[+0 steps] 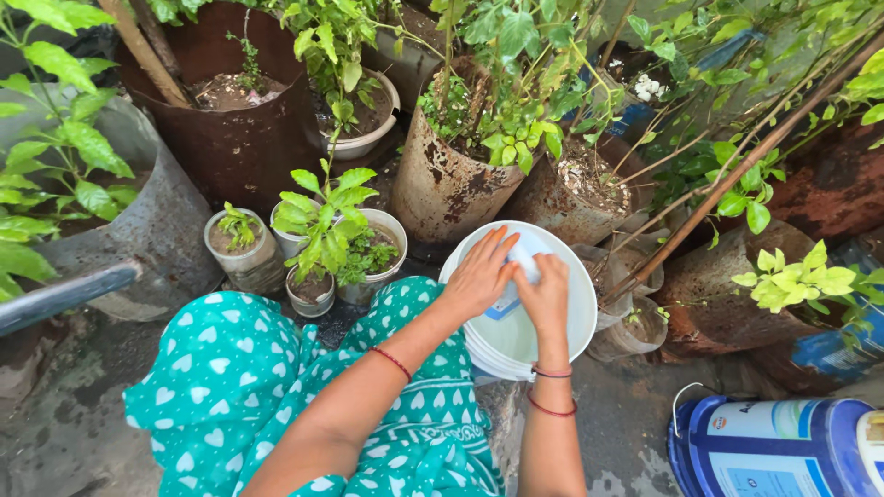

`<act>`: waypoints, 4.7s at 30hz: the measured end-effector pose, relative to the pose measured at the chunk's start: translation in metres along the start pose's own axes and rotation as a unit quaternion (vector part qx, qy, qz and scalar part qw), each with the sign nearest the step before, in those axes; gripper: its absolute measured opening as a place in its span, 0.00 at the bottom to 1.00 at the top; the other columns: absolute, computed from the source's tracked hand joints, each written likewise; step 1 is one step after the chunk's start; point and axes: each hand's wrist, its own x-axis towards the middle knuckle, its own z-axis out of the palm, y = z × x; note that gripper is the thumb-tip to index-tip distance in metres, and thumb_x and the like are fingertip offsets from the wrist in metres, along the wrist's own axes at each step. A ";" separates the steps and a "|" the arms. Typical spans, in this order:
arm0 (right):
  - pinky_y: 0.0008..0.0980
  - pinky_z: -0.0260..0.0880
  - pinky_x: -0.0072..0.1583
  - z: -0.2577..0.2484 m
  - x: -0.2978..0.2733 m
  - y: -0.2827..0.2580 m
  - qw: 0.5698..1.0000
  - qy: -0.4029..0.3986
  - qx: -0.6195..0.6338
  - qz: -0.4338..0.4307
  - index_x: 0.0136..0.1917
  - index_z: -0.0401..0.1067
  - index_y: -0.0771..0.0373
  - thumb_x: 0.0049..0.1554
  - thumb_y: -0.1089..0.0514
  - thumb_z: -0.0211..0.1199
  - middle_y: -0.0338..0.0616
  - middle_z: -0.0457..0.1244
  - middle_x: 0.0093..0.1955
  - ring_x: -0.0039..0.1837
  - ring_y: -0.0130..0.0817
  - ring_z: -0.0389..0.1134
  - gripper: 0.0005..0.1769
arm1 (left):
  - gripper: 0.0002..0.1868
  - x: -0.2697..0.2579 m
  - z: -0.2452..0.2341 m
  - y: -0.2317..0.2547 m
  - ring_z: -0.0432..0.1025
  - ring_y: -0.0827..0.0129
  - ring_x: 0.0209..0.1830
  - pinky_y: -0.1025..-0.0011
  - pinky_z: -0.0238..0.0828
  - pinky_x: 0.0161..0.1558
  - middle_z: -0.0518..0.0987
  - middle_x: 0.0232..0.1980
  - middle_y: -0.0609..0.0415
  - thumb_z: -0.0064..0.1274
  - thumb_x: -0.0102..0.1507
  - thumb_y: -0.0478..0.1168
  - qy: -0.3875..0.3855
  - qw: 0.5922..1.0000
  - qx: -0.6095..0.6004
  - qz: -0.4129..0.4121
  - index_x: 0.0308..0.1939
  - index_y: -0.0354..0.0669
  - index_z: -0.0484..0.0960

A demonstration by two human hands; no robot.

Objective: The person rinses a plastic container with water inside a white bucket by hand, repeatedly dipping and shaking the container to clean it while surrounded by potted plants.

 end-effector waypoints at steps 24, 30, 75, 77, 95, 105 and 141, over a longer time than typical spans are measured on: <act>0.44 0.64 0.67 -0.232 -0.002 -0.194 0.889 0.395 0.040 -0.228 0.48 0.69 0.65 0.55 0.59 0.76 0.52 0.61 0.60 0.66 0.46 0.63 0.16 | 0.20 0.067 -0.175 0.216 0.61 0.54 0.80 0.57 0.50 0.80 0.68 0.77 0.50 0.39 0.75 0.52 0.100 0.926 -0.125 0.341 0.68 0.53 0.72; 0.42 0.67 0.61 -0.220 0.096 -0.190 0.905 0.360 0.061 -0.217 0.51 0.75 0.65 0.51 0.59 0.78 0.52 0.64 0.54 0.58 0.45 0.65 0.18 | 0.21 0.144 -0.167 0.181 0.66 0.55 0.78 0.59 0.56 0.77 0.72 0.74 0.49 0.37 0.75 0.49 0.168 0.925 -0.118 0.320 0.69 0.51 0.72; 0.45 0.64 0.71 -0.169 0.116 -0.148 0.951 0.172 0.015 -0.255 0.58 0.73 0.66 0.54 0.58 0.73 0.53 0.67 0.67 0.68 0.50 0.66 0.20 | 0.23 0.154 -0.136 0.100 0.64 0.55 0.77 0.63 0.54 0.83 0.70 0.76 0.44 0.34 0.78 0.46 0.159 0.925 -0.325 0.115 0.72 0.38 0.70; 0.44 0.67 0.64 -0.116 0.145 -0.135 0.971 0.101 0.050 -0.209 0.48 0.72 0.68 0.50 0.57 0.75 0.52 0.68 0.58 0.61 0.52 0.65 0.18 | 0.23 0.163 -0.103 0.052 0.61 0.47 0.76 0.61 0.54 0.76 0.71 0.72 0.39 0.38 0.74 0.45 0.148 0.977 -0.150 0.007 0.68 0.37 0.74; 0.49 0.64 0.71 -0.210 0.022 -0.144 0.914 0.363 -0.029 -0.182 0.48 0.62 0.66 0.58 0.58 0.77 0.52 0.63 0.64 0.66 0.50 0.64 0.22 | 0.26 0.084 -0.139 0.088 0.53 0.45 0.82 0.59 0.49 0.78 0.59 0.81 0.39 0.38 0.76 0.48 0.112 0.978 -0.175 -0.001 0.75 0.40 0.65; 0.45 0.68 0.53 -0.101 0.111 -0.097 0.984 0.042 0.035 -0.171 0.48 0.73 0.68 0.52 0.57 0.70 0.56 0.63 0.47 0.51 0.56 0.67 0.15 | 0.27 0.125 -0.034 0.018 0.56 0.51 0.81 0.62 0.50 0.79 0.64 0.78 0.42 0.29 0.76 0.50 0.042 0.989 -0.140 -0.022 0.75 0.41 0.66; 0.46 0.71 0.59 0.152 0.022 0.143 0.925 -0.371 -0.012 -0.080 0.51 0.81 0.56 0.45 0.50 0.67 0.57 0.70 0.54 0.58 0.56 0.70 0.19 | 0.22 -0.039 0.104 -0.066 0.63 0.45 0.69 0.51 0.59 0.67 0.71 0.68 0.40 0.48 0.64 0.40 -0.190 0.977 0.005 -0.093 0.61 0.34 0.73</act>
